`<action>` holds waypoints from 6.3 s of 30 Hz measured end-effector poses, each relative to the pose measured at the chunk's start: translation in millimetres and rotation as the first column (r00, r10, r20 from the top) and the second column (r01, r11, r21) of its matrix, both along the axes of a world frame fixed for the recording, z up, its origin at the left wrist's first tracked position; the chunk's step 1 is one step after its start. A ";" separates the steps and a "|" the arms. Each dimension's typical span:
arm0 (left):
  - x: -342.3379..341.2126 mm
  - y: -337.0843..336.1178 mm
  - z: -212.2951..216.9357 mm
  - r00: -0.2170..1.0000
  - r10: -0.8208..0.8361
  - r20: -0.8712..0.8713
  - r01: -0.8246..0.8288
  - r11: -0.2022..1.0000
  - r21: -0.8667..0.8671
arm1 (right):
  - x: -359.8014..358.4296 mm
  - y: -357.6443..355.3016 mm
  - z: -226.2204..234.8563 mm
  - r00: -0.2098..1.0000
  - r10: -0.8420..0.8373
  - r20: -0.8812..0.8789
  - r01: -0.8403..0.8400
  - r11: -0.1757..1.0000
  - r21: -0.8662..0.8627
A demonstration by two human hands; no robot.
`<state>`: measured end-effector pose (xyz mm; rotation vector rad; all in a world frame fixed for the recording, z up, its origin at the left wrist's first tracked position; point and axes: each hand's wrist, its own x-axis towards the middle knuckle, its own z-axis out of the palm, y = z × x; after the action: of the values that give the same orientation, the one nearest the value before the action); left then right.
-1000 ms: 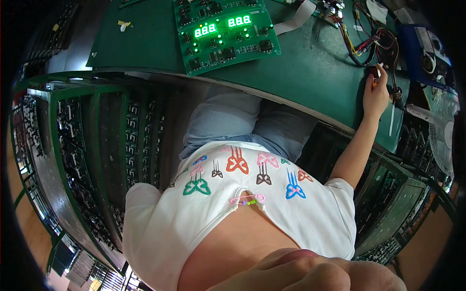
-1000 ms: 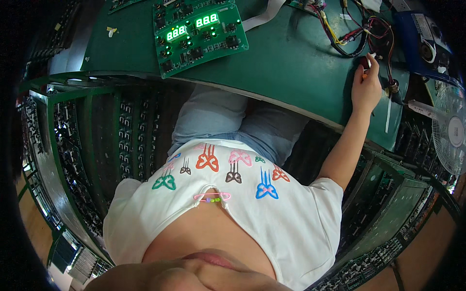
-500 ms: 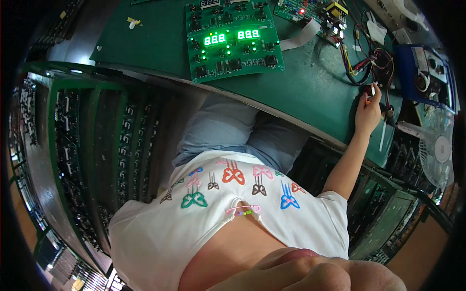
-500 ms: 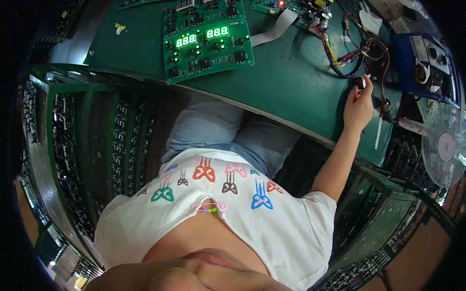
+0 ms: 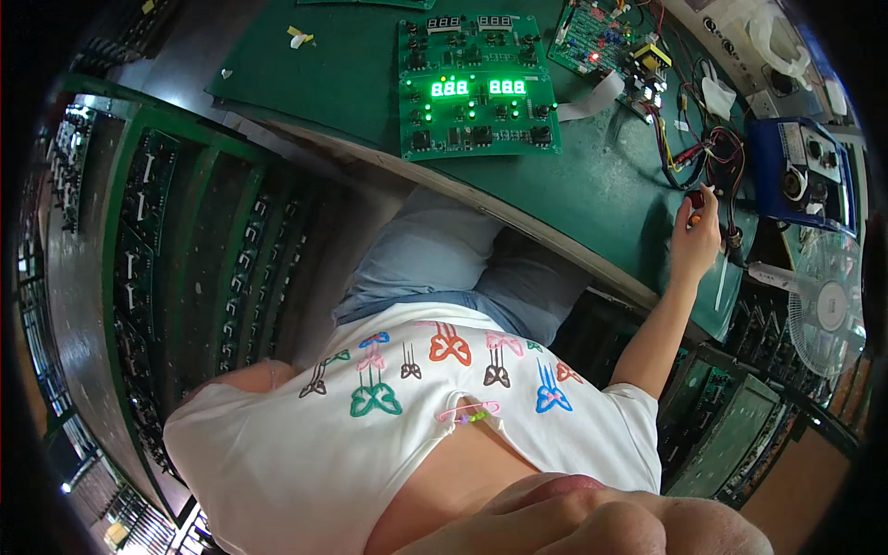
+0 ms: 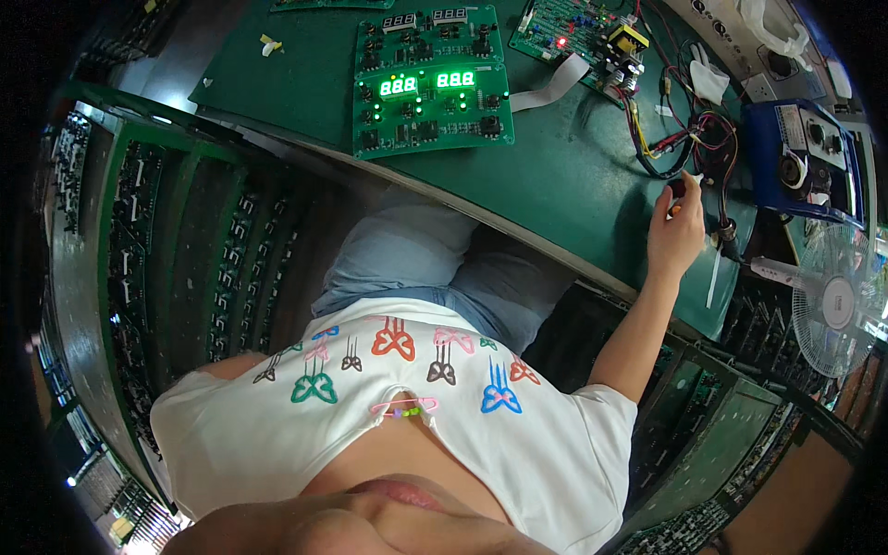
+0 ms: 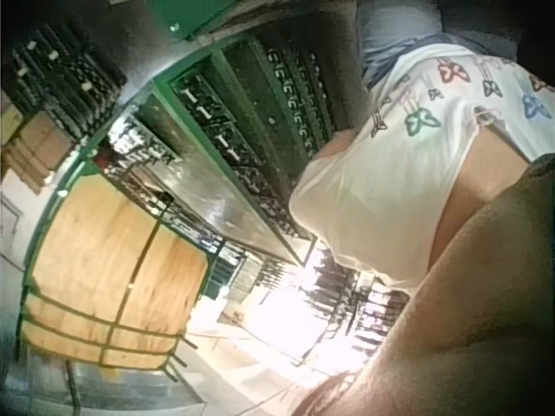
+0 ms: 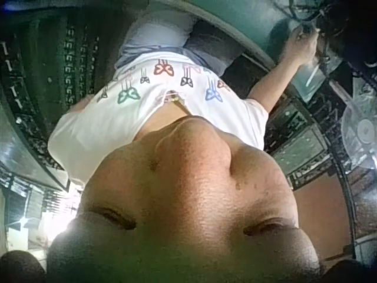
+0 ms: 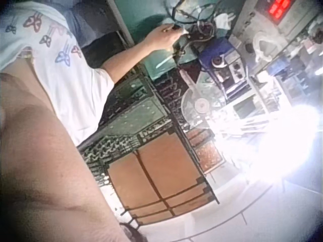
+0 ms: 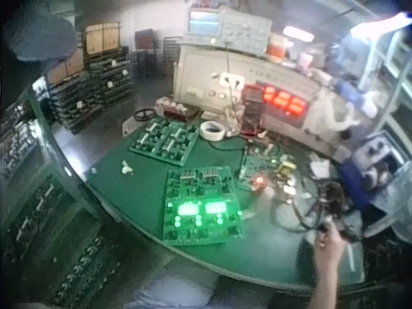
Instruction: Testing printed circuit boards using a test rig and digital displays.
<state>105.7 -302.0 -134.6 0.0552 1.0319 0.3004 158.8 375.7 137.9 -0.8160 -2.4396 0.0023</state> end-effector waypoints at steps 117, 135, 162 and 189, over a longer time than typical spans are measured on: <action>-236.4 305.4 242.9 0.113 0.984 -0.138 0.495 0.065 0.866 | -173.8 -69.4 67.1 0.731 0.508 -0.456 -0.642 0.738 -0.207; -238.8 305.5 244.4 0.100 0.987 -0.127 0.540 0.054 0.840 | -203.3 -61.1 32.5 0.752 0.464 -0.467 -0.553 0.830 -0.065; -202.5 299.1 238.4 -0.333 0.911 -0.243 0.675 0.410 0.613 | -144.9 -47.6 34.8 0.390 0.196 -0.899 -0.919 0.146 -0.367; -199.3 304.9 212.5 -0.468 0.862 -0.192 0.702 0.495 0.511 | -131.6 -91.7 24.9 0.575 0.807 -0.135 -0.800 0.521 -0.298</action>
<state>-93.5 2.9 77.9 1.6621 2.9075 1.5108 27.2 284.0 162.8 0.3030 -2.6395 0.7821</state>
